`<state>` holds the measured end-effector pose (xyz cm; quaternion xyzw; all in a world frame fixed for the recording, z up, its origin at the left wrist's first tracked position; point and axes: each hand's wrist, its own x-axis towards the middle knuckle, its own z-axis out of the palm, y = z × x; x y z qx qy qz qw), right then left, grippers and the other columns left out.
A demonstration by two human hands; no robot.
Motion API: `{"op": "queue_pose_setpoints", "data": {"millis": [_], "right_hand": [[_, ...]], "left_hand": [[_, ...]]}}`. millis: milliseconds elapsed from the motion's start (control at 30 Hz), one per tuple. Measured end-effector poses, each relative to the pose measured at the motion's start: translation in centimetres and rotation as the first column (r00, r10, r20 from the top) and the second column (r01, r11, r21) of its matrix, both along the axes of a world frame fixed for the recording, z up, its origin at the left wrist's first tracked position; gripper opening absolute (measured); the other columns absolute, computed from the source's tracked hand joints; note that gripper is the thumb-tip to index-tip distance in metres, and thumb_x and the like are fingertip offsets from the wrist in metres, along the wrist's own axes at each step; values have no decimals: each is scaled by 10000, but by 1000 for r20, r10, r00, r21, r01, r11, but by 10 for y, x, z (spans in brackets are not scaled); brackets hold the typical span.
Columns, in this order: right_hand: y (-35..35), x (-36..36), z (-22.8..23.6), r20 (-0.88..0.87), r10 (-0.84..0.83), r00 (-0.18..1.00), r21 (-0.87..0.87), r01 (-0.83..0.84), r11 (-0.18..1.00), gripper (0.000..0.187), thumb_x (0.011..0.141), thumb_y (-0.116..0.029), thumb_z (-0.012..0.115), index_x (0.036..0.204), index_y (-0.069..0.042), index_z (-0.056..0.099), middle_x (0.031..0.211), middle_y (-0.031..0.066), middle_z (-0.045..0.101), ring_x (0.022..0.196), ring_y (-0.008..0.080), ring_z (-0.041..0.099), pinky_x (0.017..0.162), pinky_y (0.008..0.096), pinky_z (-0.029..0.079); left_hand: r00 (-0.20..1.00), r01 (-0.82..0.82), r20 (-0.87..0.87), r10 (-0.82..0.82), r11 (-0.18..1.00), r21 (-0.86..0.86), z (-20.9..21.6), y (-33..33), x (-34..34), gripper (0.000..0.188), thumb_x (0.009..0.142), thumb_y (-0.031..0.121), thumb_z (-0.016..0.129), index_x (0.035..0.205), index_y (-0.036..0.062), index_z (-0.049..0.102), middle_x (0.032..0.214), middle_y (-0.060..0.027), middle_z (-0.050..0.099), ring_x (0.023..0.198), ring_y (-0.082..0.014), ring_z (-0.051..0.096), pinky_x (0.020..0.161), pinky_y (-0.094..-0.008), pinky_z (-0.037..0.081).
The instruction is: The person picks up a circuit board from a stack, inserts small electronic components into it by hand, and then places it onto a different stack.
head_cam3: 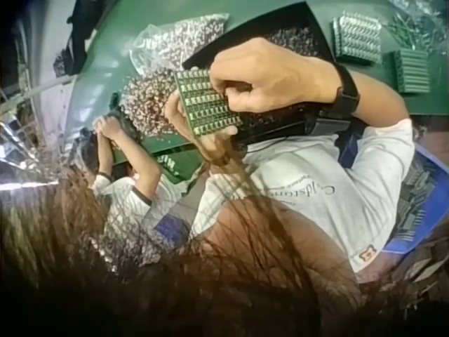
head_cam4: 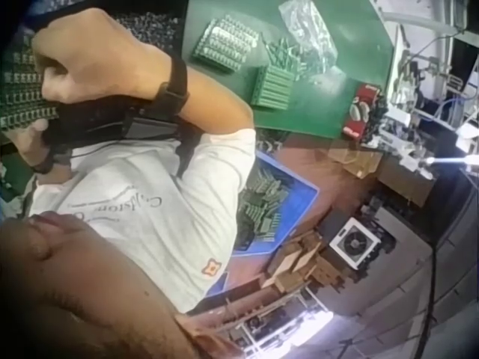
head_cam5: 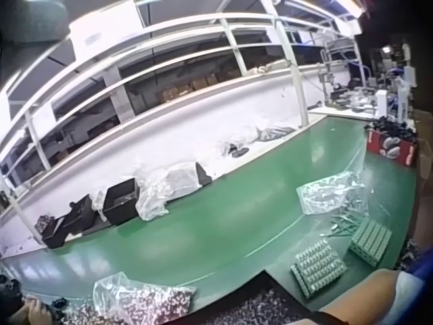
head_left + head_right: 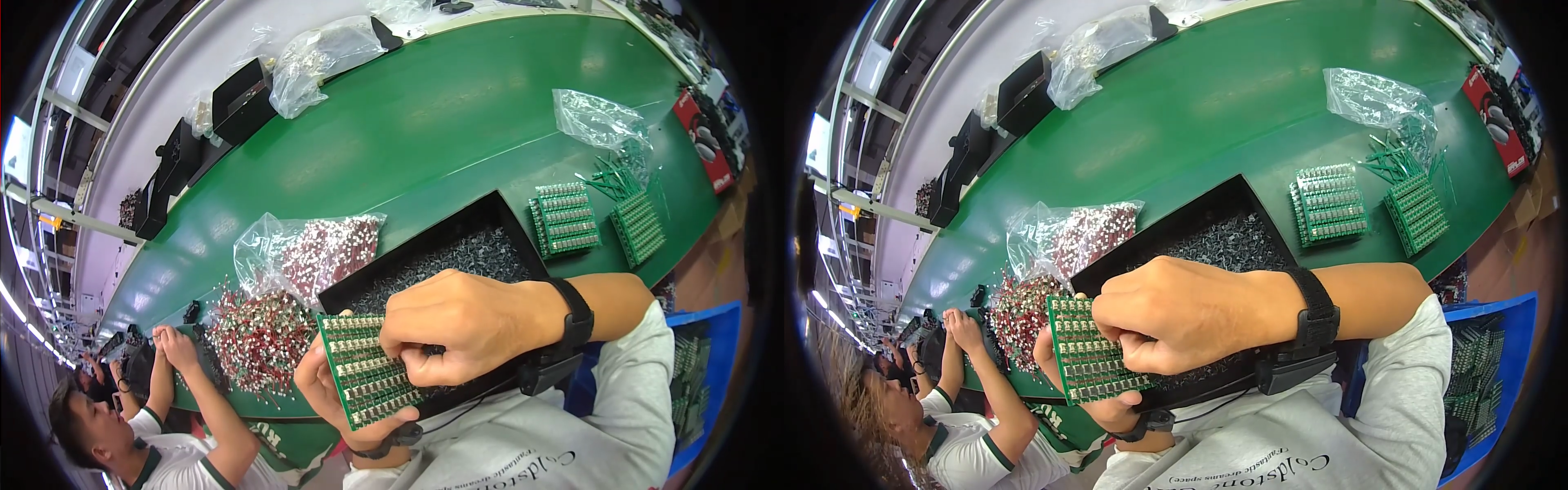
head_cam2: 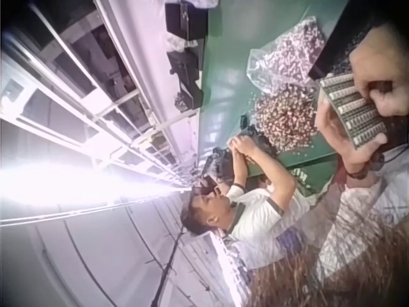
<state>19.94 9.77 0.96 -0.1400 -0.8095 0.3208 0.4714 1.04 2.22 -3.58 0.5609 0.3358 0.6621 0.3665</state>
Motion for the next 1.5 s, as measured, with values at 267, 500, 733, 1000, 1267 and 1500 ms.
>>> {"op": "queue_pose_setpoints", "data": {"millis": [267, 500, 733, 1000, 1267, 1500], "right_hand": [[-1, -2, -2, 61, 40, 997, -14, -39, 999, 129, 758, -29, 677, 862, -20, 602, 743, 97, 573, 634, 299, 598, 547, 393, 491], [2, 1, -2, 123, 57, 991, -40, -52, 998, 153, 764, -63, 702, 871, -23, 600, 745, 107, 578, 641, 317, 606, 555, 398, 499], [1, 1, -1, 126, 108, 986, -91, -97, 991, 150, 760, -63, 695, 866, -17, 599, 737, 113, 588, 655, 324, 619, 566, 402, 499], [3, 2, -1, 94, 73, 993, -43, -69, 997, 142, 748, -36, 678, 860, -19, 591, 724, 102, 569, 630, 312, 595, 551, 394, 484], [1, 2, 2, 97, 135, 986, -27, -132, 991, 159, 771, -66, 710, 883, -34, 602, 765, 96, 585, 662, 303, 608, 558, 391, 497], [1, -1, -4, 60, 191, 980, -18, -191, 982, 146, 796, -42, 697, 915, -30, 613, 776, 100, 609, 662, 303, 626, 575, 387, 518]], "left_hand": [[999, -28, -17, 29, 999, 32, 0, 2, 1, 1193, 546, 439, 990, 1424, 55, 279, 1311, -236, 486, 1118, -304, 599, 920, -415, 531], [991, -59, 113, 64, 997, -53, 8, -1, 10, 1209, 545, 425, 995, 1432, 57, 261, 1268, -236, 530, 1086, -303, 615, 907, -411, 536], [992, -37, 124, 40, 999, -25, 4, -1, 9, 1230, 535, 410, 1001, 1441, 64, 245, 1315, -263, 516, 1115, -318, 611, 955, -432, 519], [993, -77, 91, 78, 997, -17, 1, 0, 3, 1262, 522, 497, 975, 1446, 78, 224, 1345, -269, 512, 1128, -311, 600, 985, -436, 495], [995, -97, 20, 98, 995, -32, 4, 0, 3, 1265, 513, 508, 967, 1446, 75, 231, 1339, -250, 520, 1127, -293, 603, 986, -425, 491], [993, -105, -56, 106, 994, 21, 3, 2, 3, 1251, 521, 517, 956, 1435, 40, 248, 1280, -226, 571, 1102, -279, 619, 988, -412, 491]]}}
